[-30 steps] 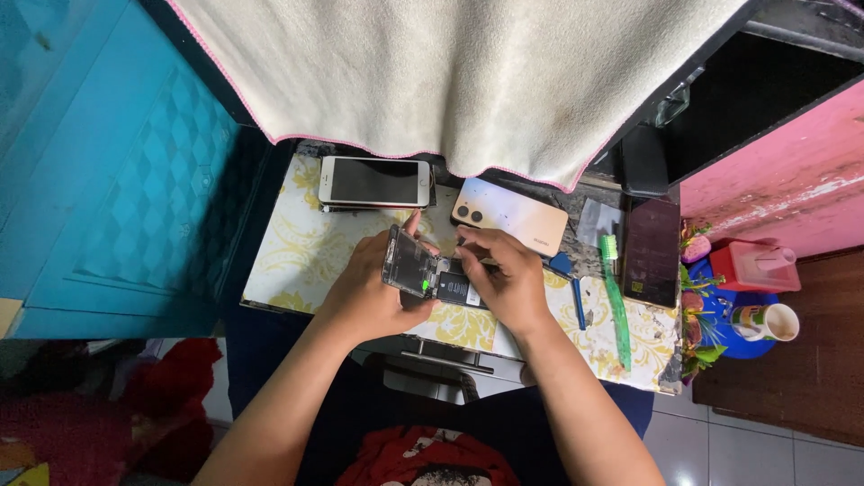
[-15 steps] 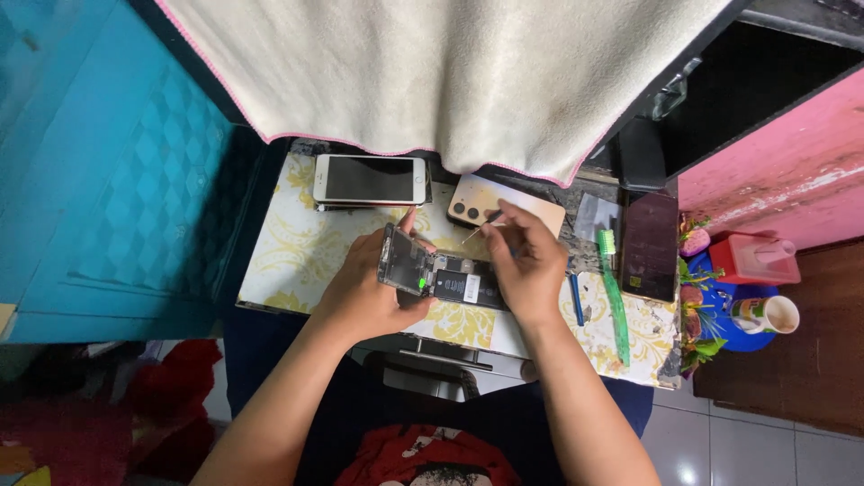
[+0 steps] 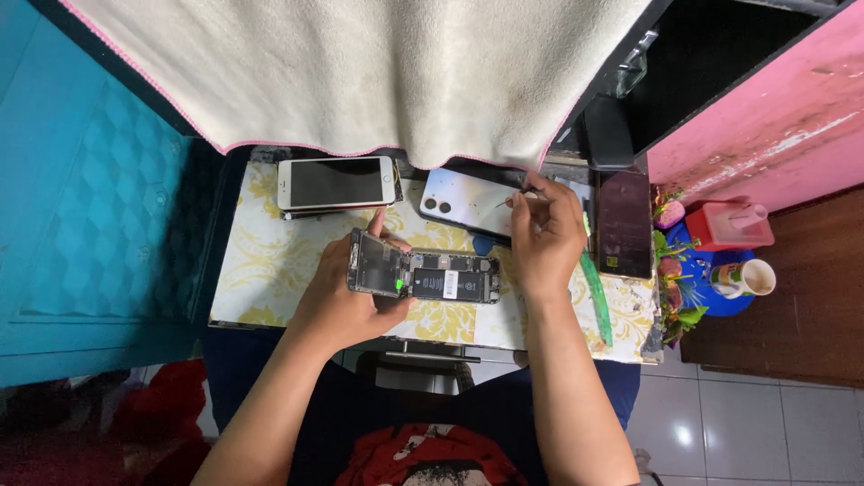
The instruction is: Repairing internal components of a smartphone using tweezers and hands.
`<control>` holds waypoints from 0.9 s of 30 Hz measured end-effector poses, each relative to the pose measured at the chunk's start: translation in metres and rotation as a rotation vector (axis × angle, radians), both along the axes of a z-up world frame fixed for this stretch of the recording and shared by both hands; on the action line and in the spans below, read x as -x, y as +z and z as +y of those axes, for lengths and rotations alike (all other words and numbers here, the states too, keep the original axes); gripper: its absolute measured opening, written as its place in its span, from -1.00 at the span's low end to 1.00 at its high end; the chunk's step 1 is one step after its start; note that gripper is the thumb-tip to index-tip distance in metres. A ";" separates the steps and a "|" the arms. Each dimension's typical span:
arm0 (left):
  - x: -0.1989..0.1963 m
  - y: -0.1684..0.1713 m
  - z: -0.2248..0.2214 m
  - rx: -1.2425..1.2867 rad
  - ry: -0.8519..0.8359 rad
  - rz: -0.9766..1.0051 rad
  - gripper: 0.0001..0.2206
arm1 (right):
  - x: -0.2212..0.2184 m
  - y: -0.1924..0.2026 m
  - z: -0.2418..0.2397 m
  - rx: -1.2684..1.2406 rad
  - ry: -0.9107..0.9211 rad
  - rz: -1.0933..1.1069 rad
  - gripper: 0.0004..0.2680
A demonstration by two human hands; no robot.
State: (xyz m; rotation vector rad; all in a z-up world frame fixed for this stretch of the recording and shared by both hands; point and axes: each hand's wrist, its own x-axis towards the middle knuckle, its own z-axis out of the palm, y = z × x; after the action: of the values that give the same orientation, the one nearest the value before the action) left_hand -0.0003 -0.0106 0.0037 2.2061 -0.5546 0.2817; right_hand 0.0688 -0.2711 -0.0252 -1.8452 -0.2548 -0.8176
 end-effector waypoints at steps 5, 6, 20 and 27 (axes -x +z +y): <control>0.000 -0.005 0.001 -0.025 0.003 -0.026 -0.04 | -0.002 -0.004 0.002 0.056 0.008 0.027 -0.75; 0.000 -0.006 0.002 -0.034 0.007 -0.034 -0.04 | -0.002 -0.004 0.003 0.075 0.020 0.034 -0.74; 0.003 -0.010 0.008 -0.065 0.008 -0.047 -0.02 | 0.002 0.001 0.014 0.119 0.149 0.149 -0.56; 0.004 -0.011 0.007 -0.066 0.017 -0.056 -0.03 | -0.002 -0.005 0.009 0.142 0.170 0.148 -0.53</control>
State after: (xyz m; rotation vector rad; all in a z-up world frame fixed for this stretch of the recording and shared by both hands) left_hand -0.0039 -0.0033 -0.0073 2.2728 -0.5835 0.3393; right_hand 0.0705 -0.2620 -0.0298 -1.9755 -0.3784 -0.5550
